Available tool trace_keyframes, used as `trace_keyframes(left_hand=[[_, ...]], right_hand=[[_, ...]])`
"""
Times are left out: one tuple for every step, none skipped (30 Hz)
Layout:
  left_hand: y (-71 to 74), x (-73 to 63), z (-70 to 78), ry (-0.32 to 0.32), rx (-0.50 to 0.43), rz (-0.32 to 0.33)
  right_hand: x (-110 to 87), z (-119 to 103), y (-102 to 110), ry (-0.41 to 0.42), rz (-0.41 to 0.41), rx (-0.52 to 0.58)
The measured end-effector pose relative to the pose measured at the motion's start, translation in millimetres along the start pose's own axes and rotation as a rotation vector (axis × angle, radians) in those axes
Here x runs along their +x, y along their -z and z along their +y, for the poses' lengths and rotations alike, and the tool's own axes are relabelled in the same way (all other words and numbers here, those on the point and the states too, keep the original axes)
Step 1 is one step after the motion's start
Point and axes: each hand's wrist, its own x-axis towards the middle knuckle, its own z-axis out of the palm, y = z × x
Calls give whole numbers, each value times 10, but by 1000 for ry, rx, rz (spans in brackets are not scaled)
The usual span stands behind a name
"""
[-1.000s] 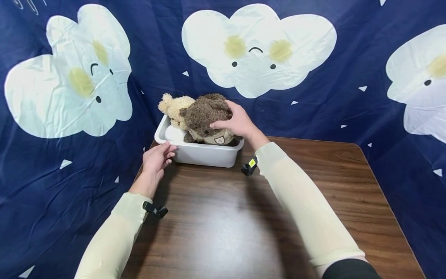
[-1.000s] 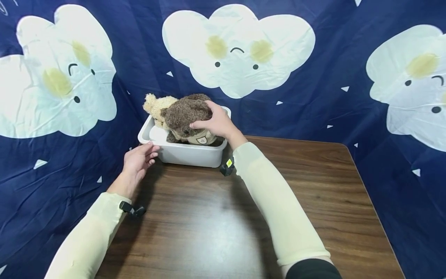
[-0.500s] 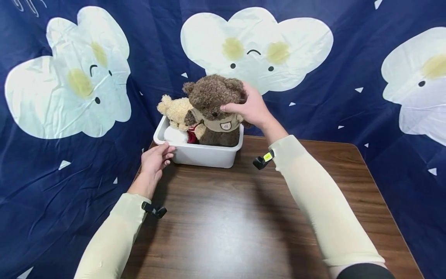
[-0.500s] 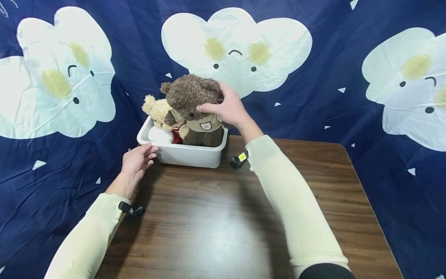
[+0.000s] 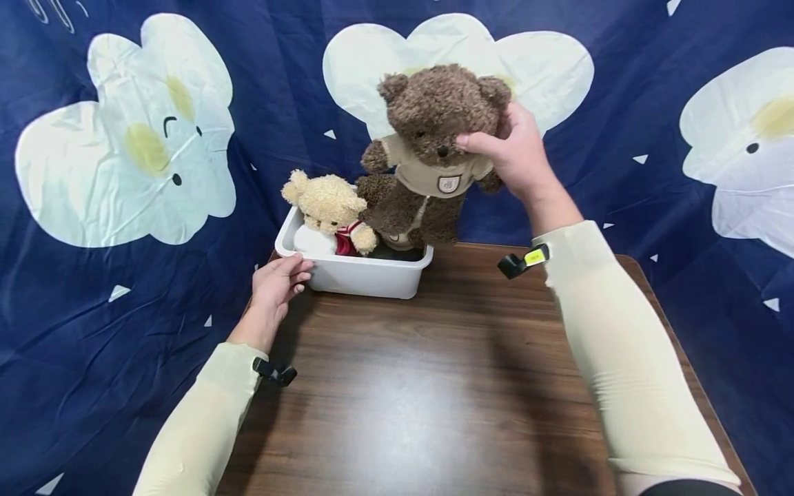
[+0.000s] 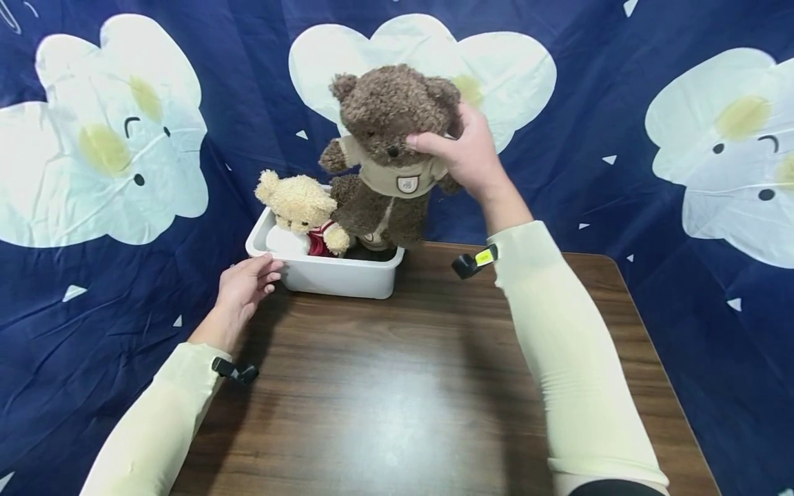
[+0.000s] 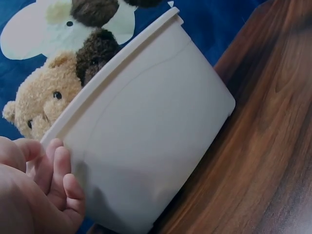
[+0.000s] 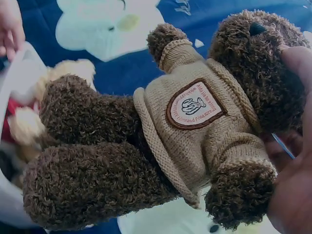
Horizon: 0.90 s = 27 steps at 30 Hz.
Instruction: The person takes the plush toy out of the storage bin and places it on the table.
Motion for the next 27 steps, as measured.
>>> trace_keyframes(left_hand=[[3,5,-2,-2,5,-2],[6,9,-3,-2,5,-3],[7,10,-4,-2,5,-3],[8,10,-5,-2,1,-3],[5,6,-5,-3,-3,-2],[4,3,-5,-2,-6,0],[3,1,-5,0,-7,2],[3,-1,-4,-1,-6,2],[-1,-4,-5,-6,-5,4],[-1,-5,-4,-8,-5,3],[-2,-3,-4,-10,-3,6],[2,2,-2,-11,-9,3],[0,1,-1,-12,-8,6],[0,1,1,-13,-6,8],[-1,2,3,-15,-3,12],[1,4,5,-16,-1,15],[3,7,6,-16,1,19],[3,7,9,-16,4,21],[3,3,12,-16,7,20],[3,3,13,-17,10,19],[2,3,14,-18,12,15],[1,1,14,-19,14,11],[3,0,14,-17,15,6],[4,-2,14,-16,16,2],[8,-4,14,-14,17,-1],[11,-6,12,-12,22,5],[17,-10,13,-10,22,8]], right_hand=[[1,-21,65,-8,11,-20],[4,-35,130,-18,20,-33],[2,-44,199,-34,29,-50],[1,-46,268,-51,41,-68],[-3,-42,337,-67,50,-83],[-12,-34,405,-85,61,-107],[-22,-18,472,-98,72,-130],[-38,-2,537,-115,84,-162],[-58,19,603,-132,96,-205],[-78,51,666,-147,111,-240],[-101,88,726,-165,123,-280],[-124,133,786,-186,134,-318],[-149,186,844,-209,142,-353],[-177,246,901,-233,143,-385],[-203,317,954,-251,142,-404],[-228,394,1002,-265,140,-421],[-258,472,1044,-285,135,-437],[-288,558,1085,-303,129,-445],[-326,638,1122,-325,124,-459],[-365,717,1156,-344,118,-470],[-403,793,1188,-362,114,-481],[-441,863,1215,-380,112,-491],[-476,931,1241,-398,108,-495],[-504,995,1263,-407,105,-500],[-531,1049,1278,-418,100,-504],[-548,1105,1290,-423,95,-502],[-561,1160,1298,-426,89,-500]])
